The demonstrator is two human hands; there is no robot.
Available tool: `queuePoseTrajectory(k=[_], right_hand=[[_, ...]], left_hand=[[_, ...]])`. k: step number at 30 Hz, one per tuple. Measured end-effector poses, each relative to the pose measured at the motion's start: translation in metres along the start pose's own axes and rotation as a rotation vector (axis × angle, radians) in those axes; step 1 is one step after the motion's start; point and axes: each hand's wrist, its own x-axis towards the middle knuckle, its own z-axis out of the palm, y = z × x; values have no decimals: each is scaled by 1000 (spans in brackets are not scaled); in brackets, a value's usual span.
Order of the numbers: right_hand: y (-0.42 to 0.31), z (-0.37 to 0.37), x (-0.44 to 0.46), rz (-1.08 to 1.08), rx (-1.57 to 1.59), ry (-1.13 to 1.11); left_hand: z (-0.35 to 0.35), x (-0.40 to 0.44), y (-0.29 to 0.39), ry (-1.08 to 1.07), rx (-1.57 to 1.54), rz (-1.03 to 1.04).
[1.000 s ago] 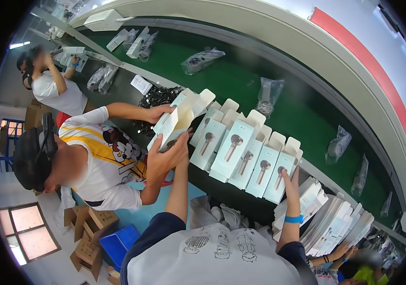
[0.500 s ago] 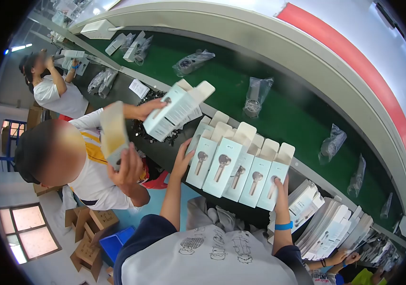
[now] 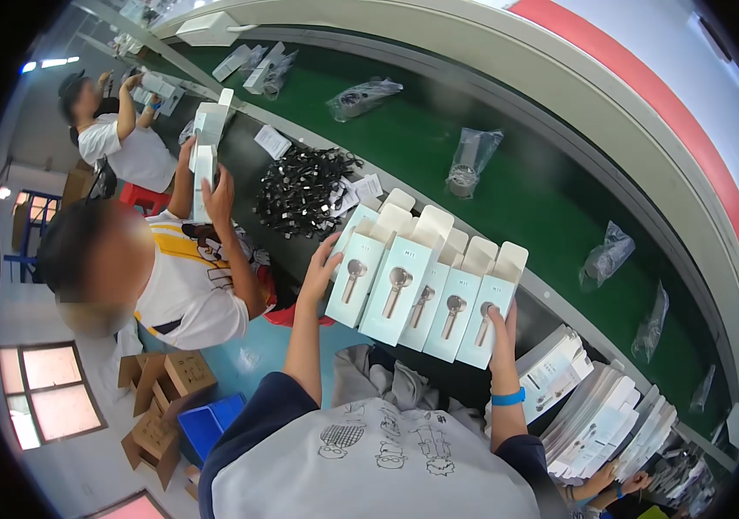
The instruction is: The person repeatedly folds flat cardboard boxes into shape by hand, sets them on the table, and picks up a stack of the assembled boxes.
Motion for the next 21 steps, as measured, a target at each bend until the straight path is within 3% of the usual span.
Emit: queuePoseTrajectory(k=[2,5,9,18,21], right_hand=[[6,-4,6,-9,8,-8],[12,-4,14,-39,6,0],[18,-3,20,-6,68,-1],[51,9,38,-56,159,11],[30,67,42,-20,169,27]], left_hand=[[-5,7,-16,21,36,-11],[-20,14,-28,-81,-311,-252],[-15,18,-38,-72,-471,-294],[-23,42,-41,-96,-462,-192],[-67,71,-4,-109,-457,-221]])
